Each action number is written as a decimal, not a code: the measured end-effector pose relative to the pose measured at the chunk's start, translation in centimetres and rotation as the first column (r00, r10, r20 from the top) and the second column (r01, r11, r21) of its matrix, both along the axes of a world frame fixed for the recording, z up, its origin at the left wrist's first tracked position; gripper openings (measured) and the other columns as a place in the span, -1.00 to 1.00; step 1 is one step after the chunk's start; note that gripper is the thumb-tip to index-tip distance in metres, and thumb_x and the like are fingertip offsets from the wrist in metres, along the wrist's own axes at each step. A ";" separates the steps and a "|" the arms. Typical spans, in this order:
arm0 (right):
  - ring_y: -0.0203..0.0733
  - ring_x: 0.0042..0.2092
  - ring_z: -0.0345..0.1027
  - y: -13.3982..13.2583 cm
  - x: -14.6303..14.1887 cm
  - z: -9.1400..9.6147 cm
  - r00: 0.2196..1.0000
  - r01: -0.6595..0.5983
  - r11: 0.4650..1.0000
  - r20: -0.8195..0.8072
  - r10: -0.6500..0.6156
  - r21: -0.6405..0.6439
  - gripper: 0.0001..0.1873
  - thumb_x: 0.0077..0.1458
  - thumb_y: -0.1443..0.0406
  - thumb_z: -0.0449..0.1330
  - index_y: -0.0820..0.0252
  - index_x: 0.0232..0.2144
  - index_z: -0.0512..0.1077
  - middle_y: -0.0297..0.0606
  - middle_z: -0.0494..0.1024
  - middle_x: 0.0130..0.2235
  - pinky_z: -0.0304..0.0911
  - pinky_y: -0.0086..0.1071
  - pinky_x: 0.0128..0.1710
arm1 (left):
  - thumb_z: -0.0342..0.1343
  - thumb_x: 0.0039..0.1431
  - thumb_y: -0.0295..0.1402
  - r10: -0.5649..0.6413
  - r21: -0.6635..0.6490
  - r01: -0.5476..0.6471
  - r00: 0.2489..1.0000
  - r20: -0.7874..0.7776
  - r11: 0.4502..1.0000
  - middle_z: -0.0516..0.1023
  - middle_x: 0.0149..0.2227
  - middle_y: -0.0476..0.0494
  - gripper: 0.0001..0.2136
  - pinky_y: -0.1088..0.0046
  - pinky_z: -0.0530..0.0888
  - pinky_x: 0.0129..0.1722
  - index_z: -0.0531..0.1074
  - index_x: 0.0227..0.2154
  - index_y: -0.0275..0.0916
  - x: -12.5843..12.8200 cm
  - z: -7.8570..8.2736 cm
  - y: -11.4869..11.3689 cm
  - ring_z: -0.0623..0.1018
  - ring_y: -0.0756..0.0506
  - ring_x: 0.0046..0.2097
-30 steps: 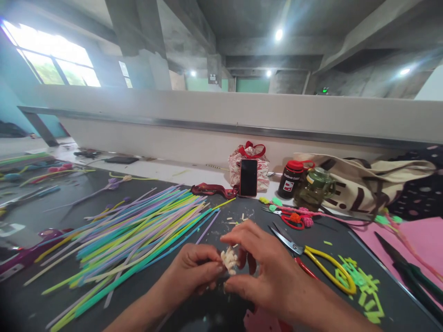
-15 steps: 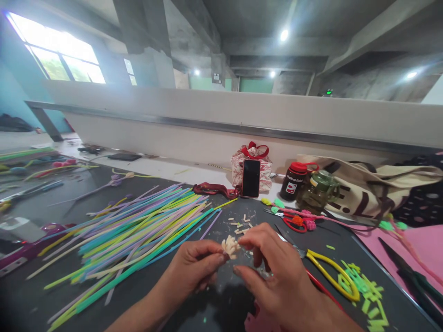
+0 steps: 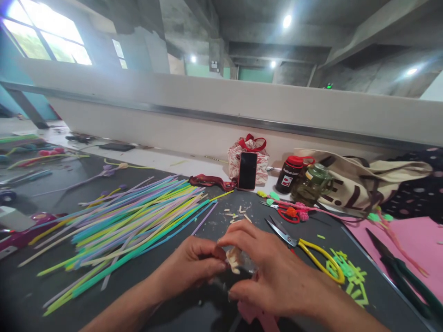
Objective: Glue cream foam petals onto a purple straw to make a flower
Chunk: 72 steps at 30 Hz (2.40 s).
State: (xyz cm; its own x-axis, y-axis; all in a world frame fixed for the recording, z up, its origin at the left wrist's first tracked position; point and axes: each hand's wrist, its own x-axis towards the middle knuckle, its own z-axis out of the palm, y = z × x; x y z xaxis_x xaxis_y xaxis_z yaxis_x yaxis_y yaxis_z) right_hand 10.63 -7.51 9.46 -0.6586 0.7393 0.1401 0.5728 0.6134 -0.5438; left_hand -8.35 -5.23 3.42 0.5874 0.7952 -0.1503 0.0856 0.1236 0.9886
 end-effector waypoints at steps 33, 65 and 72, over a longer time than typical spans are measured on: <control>-0.34 -0.26 0.27 0.5 -0.1 -0.8 0.993 0.013 0.999 -0.115 -0.017 -0.034 -0.46 -0.24 0.59 0.22 0.05 -0.19 0.34 -0.41 0.38 -0.24 0.15 -0.50 -0.30 | 0.14 -0.05 -0.20 -0.052 -0.096 0.051 0.999 -0.002 0.994 0.32 -0.70 0.10 -0.77 0.65 0.09 -0.70 0.46 -0.49 -0.32 0.0 -0.5 0.1 0.19 0.16 -0.71; -0.33 -0.33 0.26 0.6 1.0 -1.2 0.977 0.189 0.973 -0.127 -0.172 0.135 -0.44 -0.11 0.46 0.21 -0.06 -0.06 0.20 -0.34 0.28 -0.08 0.25 -0.44 -0.35 | 0.19 -0.13 -0.18 0.120 -0.312 -0.084 0.988 0.095 0.946 0.32 -0.75 0.12 -0.75 0.67 0.01 -0.79 0.37 -0.55 -0.29 0.0 -0.7 0.4 0.17 0.16 -0.76; -0.37 -0.38 0.25 0.8 0.8 -1.8 0.959 0.253 0.949 -0.177 -0.220 0.190 -0.53 -0.07 0.47 0.17 -0.02 -0.10 0.24 -0.33 0.28 -0.12 0.25 -0.43 -0.35 | 0.17 -0.10 -0.18 0.124 -0.366 -0.067 0.983 0.136 0.928 0.30 -0.76 0.11 -0.73 0.68 -0.01 -0.81 0.41 -0.50 -0.33 0.1 -0.5 0.5 0.17 0.17 -0.77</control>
State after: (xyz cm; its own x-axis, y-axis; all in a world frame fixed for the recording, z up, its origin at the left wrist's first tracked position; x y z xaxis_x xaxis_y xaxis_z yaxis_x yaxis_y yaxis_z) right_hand 11.46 -6.70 7.65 -0.4273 0.8146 0.3922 0.6363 0.5791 -0.5097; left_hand -8.26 -4.78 2.87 0.5501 0.7582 -0.3500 -0.0936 0.4724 0.8764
